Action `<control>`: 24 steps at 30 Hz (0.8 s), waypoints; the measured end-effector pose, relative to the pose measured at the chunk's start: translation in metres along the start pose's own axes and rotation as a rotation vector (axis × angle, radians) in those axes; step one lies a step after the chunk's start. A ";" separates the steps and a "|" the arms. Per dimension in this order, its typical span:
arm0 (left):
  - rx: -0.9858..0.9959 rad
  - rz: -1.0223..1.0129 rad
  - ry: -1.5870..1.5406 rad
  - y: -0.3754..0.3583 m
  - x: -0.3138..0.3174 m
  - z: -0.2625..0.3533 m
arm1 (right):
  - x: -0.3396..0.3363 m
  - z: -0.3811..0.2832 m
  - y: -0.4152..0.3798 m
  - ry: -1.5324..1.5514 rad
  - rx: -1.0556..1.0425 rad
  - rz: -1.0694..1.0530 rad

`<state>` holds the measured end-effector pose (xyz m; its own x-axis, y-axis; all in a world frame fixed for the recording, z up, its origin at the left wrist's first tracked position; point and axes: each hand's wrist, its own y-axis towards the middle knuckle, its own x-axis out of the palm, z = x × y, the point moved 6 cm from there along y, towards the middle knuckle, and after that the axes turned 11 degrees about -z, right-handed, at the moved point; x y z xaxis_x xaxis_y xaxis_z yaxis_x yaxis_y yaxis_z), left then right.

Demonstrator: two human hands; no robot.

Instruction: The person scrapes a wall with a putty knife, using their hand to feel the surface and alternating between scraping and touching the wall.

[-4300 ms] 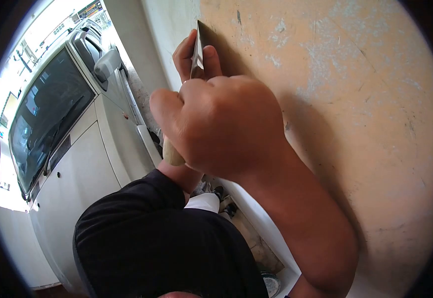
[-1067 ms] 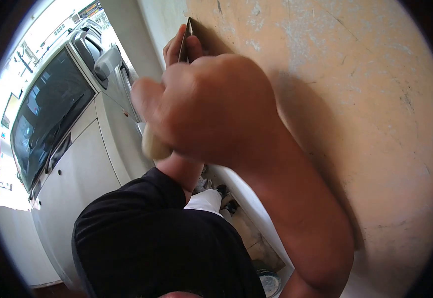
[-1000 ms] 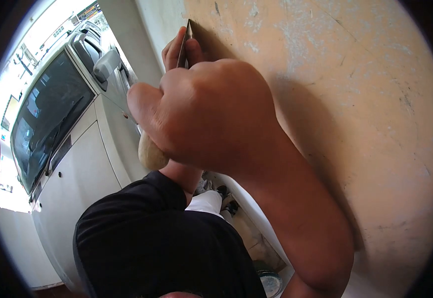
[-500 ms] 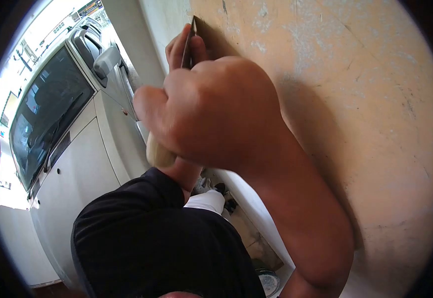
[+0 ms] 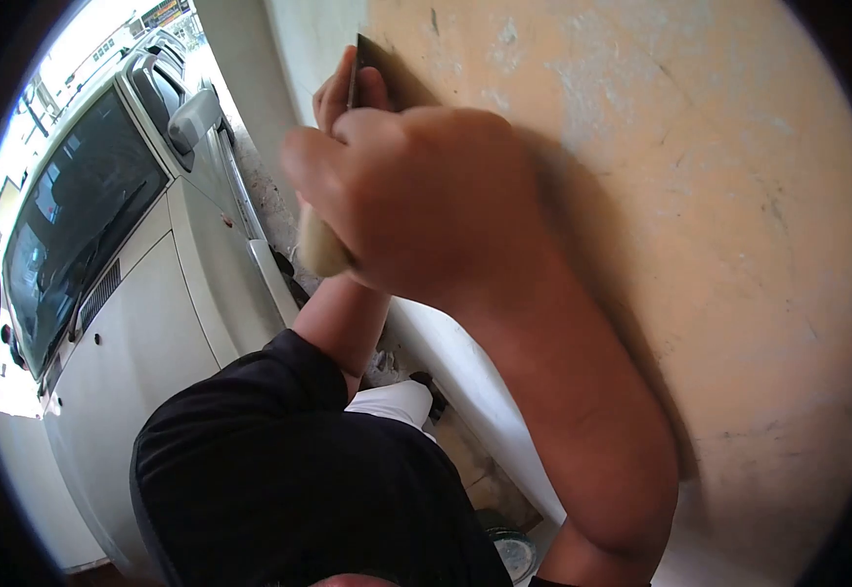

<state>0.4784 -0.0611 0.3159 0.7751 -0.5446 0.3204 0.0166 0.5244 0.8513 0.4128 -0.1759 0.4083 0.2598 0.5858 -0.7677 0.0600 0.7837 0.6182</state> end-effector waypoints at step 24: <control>0.113 -0.074 -0.167 0.002 -0.001 0.000 | -0.029 -0.012 -0.006 -0.023 0.038 -0.260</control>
<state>0.4780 -0.0594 0.3172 0.6584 -0.6852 0.3115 -0.0083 0.4072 0.9133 0.3935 -0.1953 0.4243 0.2533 0.3608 -0.8976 0.1631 0.8986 0.4073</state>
